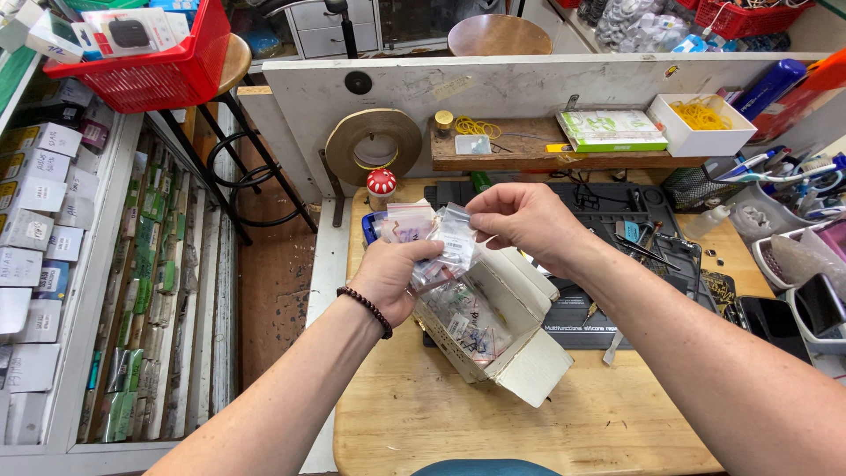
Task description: The person takes a labeled cardboard box of spare parts from a storage shelf, carries it to a repair workbench, and sets it down. They then open small plastic bags from the box, handle small phone components, and place some parts on the work mat.
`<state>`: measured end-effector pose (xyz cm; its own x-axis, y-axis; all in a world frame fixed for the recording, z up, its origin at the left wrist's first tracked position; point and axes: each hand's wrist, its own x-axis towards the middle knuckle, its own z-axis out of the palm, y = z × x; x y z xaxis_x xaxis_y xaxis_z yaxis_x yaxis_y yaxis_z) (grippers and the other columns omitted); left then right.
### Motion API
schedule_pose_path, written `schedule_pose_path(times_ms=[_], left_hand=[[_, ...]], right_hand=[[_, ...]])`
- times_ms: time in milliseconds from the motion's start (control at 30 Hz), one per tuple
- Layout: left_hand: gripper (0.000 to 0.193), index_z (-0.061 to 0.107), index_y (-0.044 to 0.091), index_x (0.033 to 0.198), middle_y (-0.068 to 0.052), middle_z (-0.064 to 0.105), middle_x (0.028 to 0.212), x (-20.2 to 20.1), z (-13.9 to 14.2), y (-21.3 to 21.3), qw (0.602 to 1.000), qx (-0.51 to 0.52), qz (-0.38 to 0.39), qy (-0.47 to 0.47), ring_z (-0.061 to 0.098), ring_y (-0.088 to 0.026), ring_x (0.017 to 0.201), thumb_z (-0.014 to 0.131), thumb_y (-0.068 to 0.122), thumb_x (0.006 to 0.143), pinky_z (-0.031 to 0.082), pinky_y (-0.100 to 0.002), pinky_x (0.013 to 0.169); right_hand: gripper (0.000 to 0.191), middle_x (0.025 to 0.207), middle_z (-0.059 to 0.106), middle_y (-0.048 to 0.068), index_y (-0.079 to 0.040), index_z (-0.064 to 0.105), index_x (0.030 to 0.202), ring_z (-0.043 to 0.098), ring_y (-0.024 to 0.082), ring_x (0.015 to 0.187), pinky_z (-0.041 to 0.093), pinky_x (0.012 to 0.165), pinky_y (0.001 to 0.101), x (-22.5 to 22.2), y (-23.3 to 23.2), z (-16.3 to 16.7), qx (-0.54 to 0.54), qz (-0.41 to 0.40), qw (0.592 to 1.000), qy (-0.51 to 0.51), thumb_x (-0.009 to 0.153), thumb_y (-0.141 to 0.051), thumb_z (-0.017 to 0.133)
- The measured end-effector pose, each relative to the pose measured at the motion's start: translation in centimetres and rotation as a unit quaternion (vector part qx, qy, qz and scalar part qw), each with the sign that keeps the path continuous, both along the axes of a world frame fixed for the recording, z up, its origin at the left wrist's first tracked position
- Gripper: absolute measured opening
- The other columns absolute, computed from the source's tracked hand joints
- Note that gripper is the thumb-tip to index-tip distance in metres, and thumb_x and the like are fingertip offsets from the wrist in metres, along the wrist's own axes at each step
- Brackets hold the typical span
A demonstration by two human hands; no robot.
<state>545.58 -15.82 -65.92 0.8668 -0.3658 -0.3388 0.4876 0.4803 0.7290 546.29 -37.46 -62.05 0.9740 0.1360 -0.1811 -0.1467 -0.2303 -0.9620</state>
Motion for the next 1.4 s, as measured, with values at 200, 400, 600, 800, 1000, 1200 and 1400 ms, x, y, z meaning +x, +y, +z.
schedule_pose_path(times_ms=[200,400,600,800,1000,1200,1400], left_hand=[[0.038,0.062,0.001,0.121,-0.013,0.073,0.110,-0.2,0.1,-0.2,0.999,-0.006,-0.042,-0.002,0.076,-0.025,0.092,0.064,-0.005,0.084,0.067,-0.039,0.068],[0.033,0.061,0.002,0.124,-0.011,0.071,0.111,1.0,-0.1,-0.1,0.998,-0.041,-0.045,-0.022,0.074,-0.024,0.093,0.065,0.005,0.091,0.065,-0.043,0.072],[0.033,0.059,0.003,0.129,-0.012,0.072,0.118,1.5,-0.5,1.0,0.983,-0.174,-0.058,-0.013,0.074,-0.025,0.105,0.065,0.014,0.098,0.065,-0.042,0.087],[0.032,0.059,0.007,0.127,-0.009,0.072,0.115,1.3,-1.6,1.6,0.990,-0.122,-0.063,-0.013,0.074,-0.023,0.102,0.062,0.020,0.098,0.064,-0.043,0.081],[0.037,0.057,0.010,0.130,-0.006,0.066,0.096,1.7,-1.9,2.1,0.986,-0.156,-0.057,0.032,0.070,-0.021,0.084,0.060,0.035,0.103,0.064,-0.042,0.081],[0.052,0.058,0.011,0.122,-0.007,0.073,0.108,1.3,-0.8,0.9,0.979,-0.177,-0.098,0.036,0.074,-0.022,0.095,0.054,0.054,0.093,0.063,-0.040,0.080],[0.031,0.062,0.010,0.124,-0.004,0.072,0.110,1.2,-0.5,0.6,0.992,-0.083,-0.092,-0.040,0.072,-0.019,0.099,0.068,0.026,0.098,0.064,-0.038,0.082]], right_hand=[[0.019,0.091,0.075,0.006,-0.003,0.076,0.108,0.067,0.011,0.075,0.058,0.068,0.0280,0.5,1.2,0.3,-0.002,0.024,0.999,-0.027,0.090,-0.007,0.073],[0.020,0.093,0.076,0.006,-0.002,0.074,0.108,0.069,0.009,0.080,0.058,0.072,0.0254,1.5,3.7,-0.2,0.036,0.007,0.997,-0.063,0.089,-0.004,0.075],[0.020,0.094,0.076,0.004,-0.002,0.073,0.108,0.069,0.009,0.082,0.056,0.072,0.0248,2.0,4.0,-1.4,0.120,-0.032,0.991,-0.041,0.088,-0.003,0.076],[0.022,0.098,0.073,0.007,-0.003,0.072,0.111,0.065,0.011,0.082,0.053,0.070,0.0274,1.7,3.7,-2.2,0.100,-0.039,0.994,-0.005,0.090,-0.005,0.076],[0.026,0.102,0.072,0.004,-0.009,0.067,0.113,0.071,0.014,0.086,0.060,0.076,0.0310,1.2,1.8,-0.1,0.326,-0.045,0.930,0.165,0.087,-0.011,0.070],[0.028,0.097,0.070,0.004,-0.005,0.069,0.114,0.062,0.011,0.077,0.050,0.065,0.0281,0.8,3.4,-1.2,0.194,-0.072,0.975,0.086,0.087,-0.009,0.077],[0.028,0.096,0.072,0.005,-0.003,0.069,0.112,0.065,0.012,0.080,0.053,0.067,0.0278,0.8,4.1,-1.2,0.145,-0.088,0.984,0.061,0.085,-0.006,0.077]])
